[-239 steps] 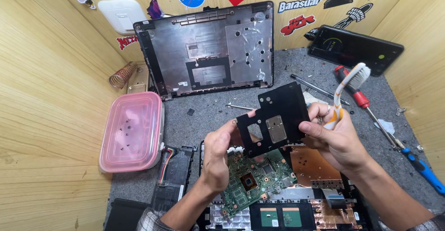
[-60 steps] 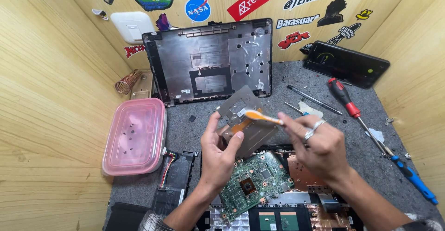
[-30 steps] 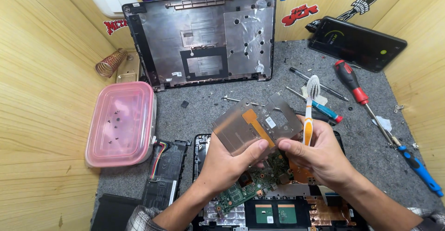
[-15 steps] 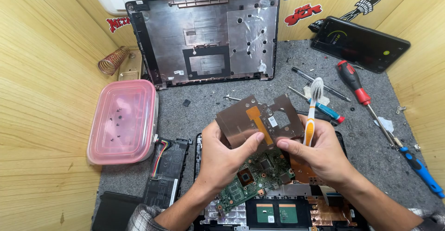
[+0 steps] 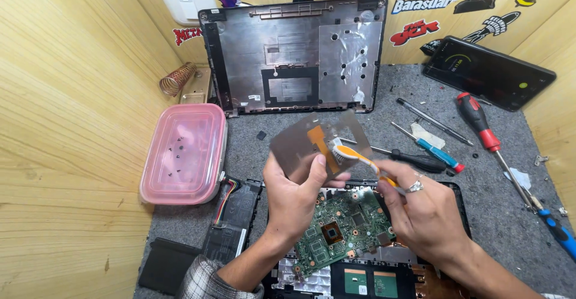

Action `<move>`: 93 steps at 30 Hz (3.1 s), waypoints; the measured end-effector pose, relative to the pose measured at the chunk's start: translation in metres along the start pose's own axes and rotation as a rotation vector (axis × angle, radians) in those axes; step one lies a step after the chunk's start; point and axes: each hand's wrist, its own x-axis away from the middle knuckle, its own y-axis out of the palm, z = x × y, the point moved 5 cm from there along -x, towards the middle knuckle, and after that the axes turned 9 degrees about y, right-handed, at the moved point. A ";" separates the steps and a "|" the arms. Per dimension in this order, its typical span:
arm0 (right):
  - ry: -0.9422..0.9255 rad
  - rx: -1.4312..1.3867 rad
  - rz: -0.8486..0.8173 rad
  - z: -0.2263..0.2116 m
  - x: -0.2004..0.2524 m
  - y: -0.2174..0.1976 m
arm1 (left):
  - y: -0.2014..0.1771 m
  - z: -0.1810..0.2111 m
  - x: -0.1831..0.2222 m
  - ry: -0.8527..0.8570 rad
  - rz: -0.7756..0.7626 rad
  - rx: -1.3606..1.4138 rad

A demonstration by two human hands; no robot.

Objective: Cleaning a laptop component with a toothbrush and then installing it into the laptop using a screwdriver.

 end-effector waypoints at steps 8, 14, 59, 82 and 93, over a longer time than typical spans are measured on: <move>-0.052 0.044 0.080 0.009 0.005 0.002 | 0.015 0.009 0.006 -0.030 -0.125 0.060; 0.091 -0.018 -0.020 0.021 0.007 0.014 | 0.014 0.009 0.005 -0.025 -0.129 0.033; 0.415 0.511 -0.006 0.133 -0.040 -0.019 | 0.006 0.004 -0.012 -0.187 -0.351 -0.342; -0.325 -0.142 -0.266 0.006 -0.024 -0.005 | -0.003 -0.014 -0.008 -0.299 -0.438 -0.285; -0.286 -0.287 -0.535 -0.002 -0.015 0.010 | -0.018 0.032 -0.036 -0.077 -0.554 -0.996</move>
